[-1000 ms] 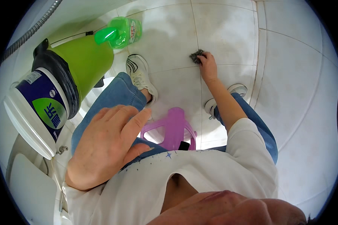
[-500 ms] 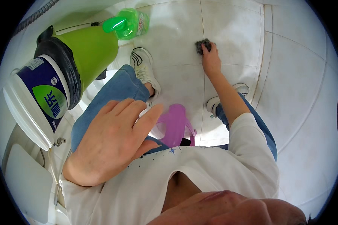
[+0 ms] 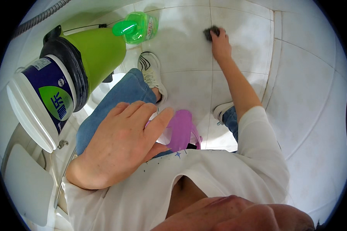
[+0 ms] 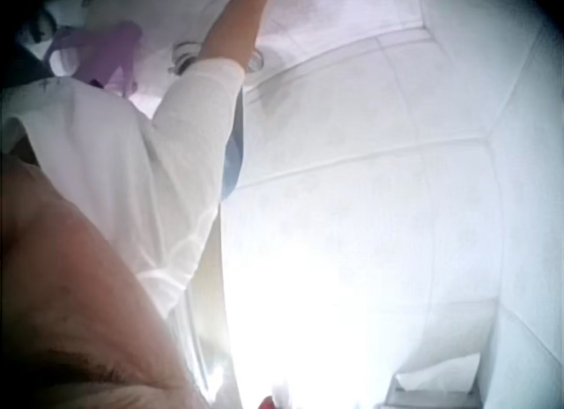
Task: The person scrubs the white tiled floor and lower wall sections of a bathroom using a steel wool pad. They apply cleaning liquid from a green bottle to the floor and repeatedly scrub the grout lines and tile surfaces, occasionally dipping the pad into a white bucket.
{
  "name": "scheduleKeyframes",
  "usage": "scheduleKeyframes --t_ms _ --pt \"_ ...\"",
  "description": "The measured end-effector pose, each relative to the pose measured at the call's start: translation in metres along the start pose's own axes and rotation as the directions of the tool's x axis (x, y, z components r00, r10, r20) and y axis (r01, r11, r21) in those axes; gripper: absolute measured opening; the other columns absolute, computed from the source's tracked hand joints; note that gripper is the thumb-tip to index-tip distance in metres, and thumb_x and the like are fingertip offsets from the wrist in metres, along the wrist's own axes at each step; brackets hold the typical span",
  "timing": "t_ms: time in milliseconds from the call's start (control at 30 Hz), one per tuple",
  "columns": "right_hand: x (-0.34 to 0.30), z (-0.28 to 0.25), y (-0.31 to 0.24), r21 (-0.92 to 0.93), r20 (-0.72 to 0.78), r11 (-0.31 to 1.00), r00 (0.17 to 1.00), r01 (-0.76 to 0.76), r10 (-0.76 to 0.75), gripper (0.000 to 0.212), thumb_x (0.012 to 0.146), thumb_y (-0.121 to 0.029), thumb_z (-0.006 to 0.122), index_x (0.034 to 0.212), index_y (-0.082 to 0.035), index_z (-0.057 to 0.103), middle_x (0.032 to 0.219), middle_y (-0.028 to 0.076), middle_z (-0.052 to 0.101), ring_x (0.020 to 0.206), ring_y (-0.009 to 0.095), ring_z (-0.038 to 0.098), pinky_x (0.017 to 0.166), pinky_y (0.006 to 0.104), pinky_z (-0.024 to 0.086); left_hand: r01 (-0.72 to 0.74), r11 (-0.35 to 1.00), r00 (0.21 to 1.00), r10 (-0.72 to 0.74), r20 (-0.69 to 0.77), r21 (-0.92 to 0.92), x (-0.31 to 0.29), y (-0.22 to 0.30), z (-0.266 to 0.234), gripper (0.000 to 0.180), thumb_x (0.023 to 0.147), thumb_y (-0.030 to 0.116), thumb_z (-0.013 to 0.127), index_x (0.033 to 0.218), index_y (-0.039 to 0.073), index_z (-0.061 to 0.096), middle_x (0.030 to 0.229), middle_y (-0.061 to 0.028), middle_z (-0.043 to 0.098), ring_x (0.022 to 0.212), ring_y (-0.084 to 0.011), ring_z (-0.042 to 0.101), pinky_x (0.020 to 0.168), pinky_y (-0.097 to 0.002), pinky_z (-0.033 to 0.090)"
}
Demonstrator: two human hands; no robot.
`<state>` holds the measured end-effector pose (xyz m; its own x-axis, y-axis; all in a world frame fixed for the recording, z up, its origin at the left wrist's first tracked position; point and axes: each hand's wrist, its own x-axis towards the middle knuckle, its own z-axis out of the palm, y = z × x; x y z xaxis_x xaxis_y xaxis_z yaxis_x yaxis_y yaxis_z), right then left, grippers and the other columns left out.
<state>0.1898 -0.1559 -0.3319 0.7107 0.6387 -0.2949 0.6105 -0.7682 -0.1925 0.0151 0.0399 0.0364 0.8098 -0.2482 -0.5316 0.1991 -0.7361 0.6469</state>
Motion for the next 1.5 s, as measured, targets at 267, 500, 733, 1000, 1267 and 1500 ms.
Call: scheduleKeyframes --t_ms 267,500,733,1000,1267,1500 --pt "-0.036 0.015 0.003 -0.073 -0.014 0.996 0.999 0.047 -0.048 0.047 0.080 0.000 0.054 0.126 -0.005 0.046 0.131 0.019 0.035 0.109 0.035 0.048 0.077 0.0380 0.054 0.061 0.998 0.998 -0.060 0.035 -0.033 -0.005 -0.009 0.000 0.065 0.060 0.013 0.076 0.118 0.002 0.049 0.105 -0.0136 0.054 0.095 -0.0320 0.053 0.080 -0.0399 0.041" --pt "0.064 -0.018 -0.006 -0.135 -0.080 0.991 0.996 0.018 -0.029 0.046 0.081 -0.002 0.054 0.126 -0.011 0.048 0.131 0.017 0.036 0.106 0.035 0.049 0.077 0.0381 0.054 -0.010 1.000 1.000 0.010 0.029 -0.006 0.001 0.000 0.000 0.057 0.068 0.018 0.073 0.117 0.002 0.049 0.098 -0.0126 0.052 0.094 -0.0281 0.052 0.078 -0.0387 0.041" --pt "-0.052 0.018 0.002 -0.115 0.087 0.990 0.994 0.076 -0.066 0.051 0.078 0.000 0.057 0.127 -0.009 0.048 0.133 0.019 0.033 0.107 0.034 0.049 0.076 0.0367 0.055 -0.017 1.000 1.000 0.018 0.017 -0.015 -0.004 -0.008 0.004 0.060 0.067 0.019 0.074 0.118 0.001 0.048 0.098 -0.0142 0.052 0.093 -0.0280 0.052 0.078 -0.0386 0.041" --pt "0.017 0.008 -0.002 -0.082 -0.057 0.995 0.997 0.048 -0.053 0.050 0.080 -0.001 0.053 0.129 -0.015 0.048 0.132 0.015 0.036 0.109 0.034 0.048 0.077 0.0388 0.054 0.008 1.000 0.999 -0.007 0.049 -0.016 -0.001 0.000 0.000 0.062 0.063 0.016 0.075 0.118 0.002 0.049 0.101 -0.0136 0.053 0.096 -0.0306 0.053 0.080 -0.0393 0.041" --pt "0.038 0.006 0.008 -0.111 -0.125 0.993 0.990 0.049 -0.063 0.044 0.080 -0.004 0.056 0.124 -0.012 0.051 0.130 0.018 0.039 0.105 0.035 0.050 0.077 0.0395 0.054 -0.012 0.998 0.999 0.010 0.040 0.056 0.003 0.003 0.002 0.057 0.068 0.019 0.073 0.117 0.002 0.049 0.096 -0.0133 0.052 0.092 -0.0275 0.053 0.078 -0.0375 0.041" --pt "-0.096 0.024 0.010 -0.112 0.146 0.992 0.988 0.065 -0.048 0.047 0.080 -0.002 0.055 0.126 -0.008 0.049 0.133 0.018 0.035 0.108 0.035 0.049 0.077 0.0364 0.055 0.004 1.000 1.000 -0.005 0.029 0.023 -0.006 -0.001 0.006 0.062 0.065 0.016 0.075 0.119 0.001 0.048 0.103 -0.0143 0.053 0.098 -0.0315 0.052 0.080 -0.0401 0.041"
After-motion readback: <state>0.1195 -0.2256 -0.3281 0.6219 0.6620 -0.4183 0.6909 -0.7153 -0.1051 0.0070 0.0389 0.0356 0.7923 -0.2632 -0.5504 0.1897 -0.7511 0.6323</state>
